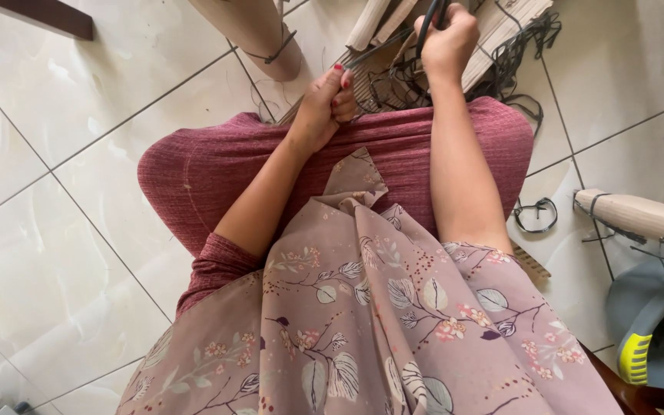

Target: Wrapping corrugated cardboard around furniture legs and securing them with string and knots.

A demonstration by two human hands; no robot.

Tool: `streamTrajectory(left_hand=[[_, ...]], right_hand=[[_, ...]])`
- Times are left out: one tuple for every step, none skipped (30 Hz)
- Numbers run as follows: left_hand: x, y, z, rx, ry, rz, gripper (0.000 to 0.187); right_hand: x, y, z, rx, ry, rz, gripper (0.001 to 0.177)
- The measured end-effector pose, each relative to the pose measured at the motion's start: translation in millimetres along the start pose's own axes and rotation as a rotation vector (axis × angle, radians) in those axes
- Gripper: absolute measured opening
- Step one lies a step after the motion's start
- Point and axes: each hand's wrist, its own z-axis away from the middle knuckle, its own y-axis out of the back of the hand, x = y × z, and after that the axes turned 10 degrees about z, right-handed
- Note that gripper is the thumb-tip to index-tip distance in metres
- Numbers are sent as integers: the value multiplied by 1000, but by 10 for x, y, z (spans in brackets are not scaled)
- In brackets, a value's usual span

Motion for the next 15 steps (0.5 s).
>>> streamTrajectory(left_hand=[[3,-12,14,-9,-2,-5,29],[5,-24,33,5,3,-20,29],[6,-29,52,19,8,-35,29],[-6,6,43,10,5,-40,29],[-18,38,39,1,8,-16,28],[-28,73,31,-8,11,8,28],[-36,91,16,-13,10,6,28],[-45,111,1,-38,5,10,28],[-59,124,-6,-62,2,14,29],[-39,87,-42,-66,2,13,29],[-27,56,-69,-73,-64,-26,29],[-17,28,-96,-79,-131,-65,29],[-8,76,-225,-83,-130,-65,29],[2,122,-353,1,-214,-90,29],[20,159,-500,82,-301,-115,29]], right_hand=[[41,-20,-5,9,5,-3,14],[81,-41,-7,20,24,39,14],[122,-66,-8,31,45,81,15],[144,-80,-15,40,50,78,15],[168,-93,-14,43,45,95,17],[193,-110,-17,47,40,111,19],[177,-102,-20,52,43,110,19],[164,-96,-23,49,10,126,20],[152,-81,-16,45,-25,142,20],[140,-82,-25,49,-24,141,20],[139,-84,-20,75,8,86,16],[139,-88,-14,101,40,30,13],[-36,40,61,105,41,31,13],[-212,169,139,65,63,-121,12],[-395,298,192,25,89,-273,13]])
